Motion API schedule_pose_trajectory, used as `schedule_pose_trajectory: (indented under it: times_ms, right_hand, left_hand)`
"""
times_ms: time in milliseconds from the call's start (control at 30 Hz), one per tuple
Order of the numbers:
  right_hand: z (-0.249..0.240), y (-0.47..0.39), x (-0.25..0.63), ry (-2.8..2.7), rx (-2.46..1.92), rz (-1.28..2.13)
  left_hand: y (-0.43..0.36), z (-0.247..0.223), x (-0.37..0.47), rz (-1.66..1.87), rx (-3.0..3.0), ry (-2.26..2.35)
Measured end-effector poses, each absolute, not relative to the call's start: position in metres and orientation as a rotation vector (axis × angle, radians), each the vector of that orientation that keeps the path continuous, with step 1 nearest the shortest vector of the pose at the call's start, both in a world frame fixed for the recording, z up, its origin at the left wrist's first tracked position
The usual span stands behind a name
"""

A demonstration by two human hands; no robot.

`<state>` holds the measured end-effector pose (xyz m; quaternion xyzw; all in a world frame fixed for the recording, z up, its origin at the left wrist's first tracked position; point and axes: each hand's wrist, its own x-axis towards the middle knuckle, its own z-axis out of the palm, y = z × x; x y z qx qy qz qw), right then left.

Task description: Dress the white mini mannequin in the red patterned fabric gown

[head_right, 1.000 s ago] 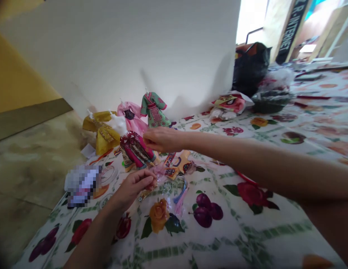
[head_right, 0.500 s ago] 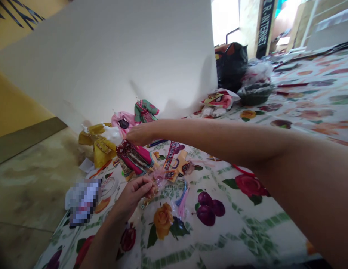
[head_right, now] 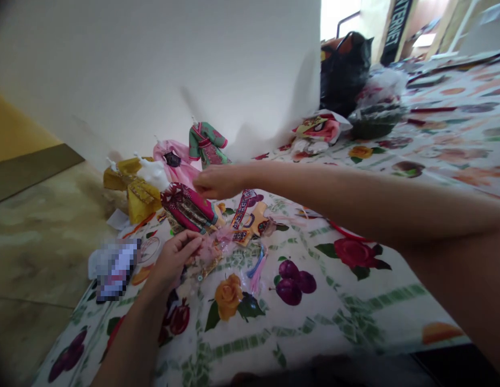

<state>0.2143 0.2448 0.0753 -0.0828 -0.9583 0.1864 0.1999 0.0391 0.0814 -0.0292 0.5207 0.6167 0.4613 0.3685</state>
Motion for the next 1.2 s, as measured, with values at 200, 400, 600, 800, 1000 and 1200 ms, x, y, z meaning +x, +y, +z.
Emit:
schedule_pose_trajectory:
  times_ms: [200,400,600,800,1000,1200]
  right_hand:
    - [0.026,0.229,0.256,-2.789,-0.191,0.762]
    - [-0.002,0.249,0.276,-2.711,-0.442,0.792]
    - [-0.014,0.261,0.271,-2.761,-0.643,0.703]
    - [-0.023,0.249,0.25,-2.651,-0.561,1.114]
    - [-0.034,0.243,0.238,-2.296,-0.503,1.765]
    - [-0.027,0.229,0.231,-2.114,-0.557,2.037]
  left_hand:
    - [0.081,-0.027,0.04,1.11,1.586,1.783]
    - [0.082,-0.025,0.045,1.036,1.66,1.93]
    - [0.082,-0.029,0.041,1.01,1.714,1.938]
    - [0.081,-0.031,0.038,0.972,1.747,1.94]
    - [0.081,-0.032,0.038,0.954,1.782,1.966]
    - [0.081,-0.03,0.041,0.926,1.756,1.998]
